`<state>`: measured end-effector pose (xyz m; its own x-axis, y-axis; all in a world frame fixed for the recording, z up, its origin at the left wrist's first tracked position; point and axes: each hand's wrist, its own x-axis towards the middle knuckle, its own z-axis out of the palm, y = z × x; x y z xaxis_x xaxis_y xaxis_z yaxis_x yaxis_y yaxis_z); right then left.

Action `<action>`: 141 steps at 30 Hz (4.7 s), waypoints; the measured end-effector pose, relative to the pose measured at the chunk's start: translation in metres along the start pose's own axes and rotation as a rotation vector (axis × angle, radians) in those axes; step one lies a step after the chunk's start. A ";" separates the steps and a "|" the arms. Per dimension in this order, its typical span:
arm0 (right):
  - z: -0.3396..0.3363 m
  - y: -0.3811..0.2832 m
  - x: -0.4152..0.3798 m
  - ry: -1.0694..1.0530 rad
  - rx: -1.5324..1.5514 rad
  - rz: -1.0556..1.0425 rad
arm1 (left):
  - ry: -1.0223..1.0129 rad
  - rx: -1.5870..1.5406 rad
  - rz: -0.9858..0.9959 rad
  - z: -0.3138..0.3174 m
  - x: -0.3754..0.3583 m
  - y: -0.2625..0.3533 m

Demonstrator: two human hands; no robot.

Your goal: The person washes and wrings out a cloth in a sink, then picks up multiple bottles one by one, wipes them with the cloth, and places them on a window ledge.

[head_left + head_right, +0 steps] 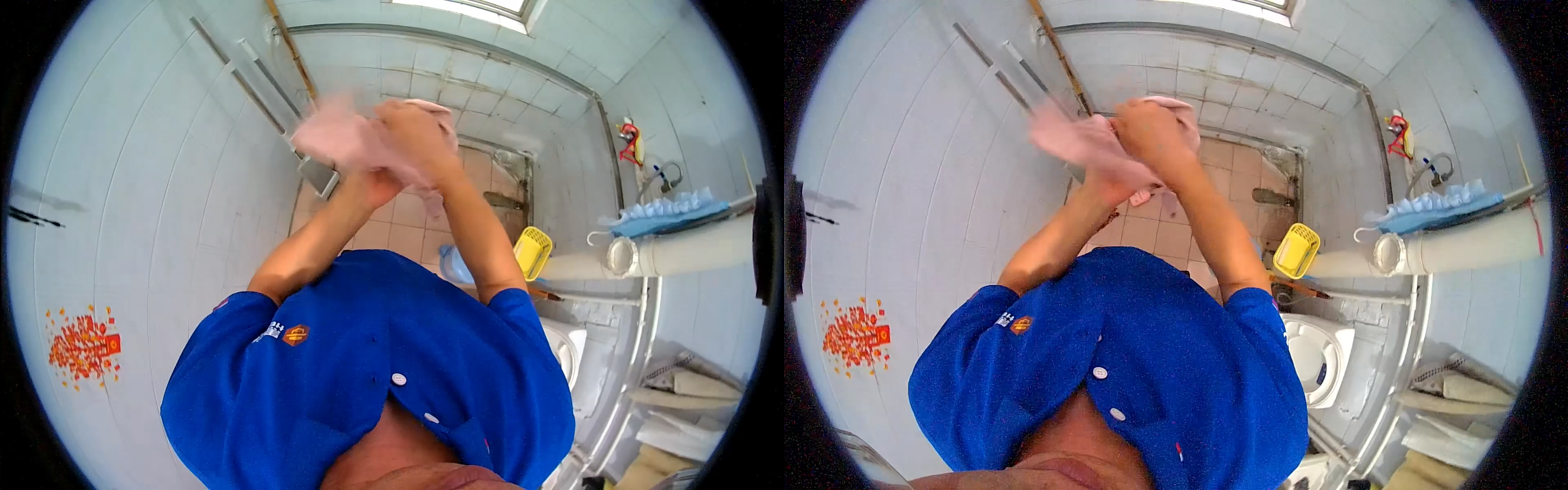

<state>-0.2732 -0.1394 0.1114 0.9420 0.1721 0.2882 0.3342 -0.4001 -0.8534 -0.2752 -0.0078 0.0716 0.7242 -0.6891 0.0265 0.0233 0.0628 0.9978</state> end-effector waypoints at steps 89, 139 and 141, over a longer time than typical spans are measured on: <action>-0.006 0.074 -0.036 0.481 1.591 0.074 | 0.024 0.143 0.099 -0.034 0.102 0.028; -0.111 0.033 0.138 0.805 -0.383 -0.323 | 0.180 -0.666 0.046 -0.023 0.235 0.060; -0.121 0.041 0.142 0.809 -0.374 -0.328 | -0.034 -0.772 0.146 -0.025 0.248 0.057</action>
<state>-0.1223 -0.2402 0.1699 0.4890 -0.2927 0.8217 0.4421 -0.7289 -0.5227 -0.0770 -0.1566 0.1338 0.7353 -0.6565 0.1684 0.4112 0.6297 0.6591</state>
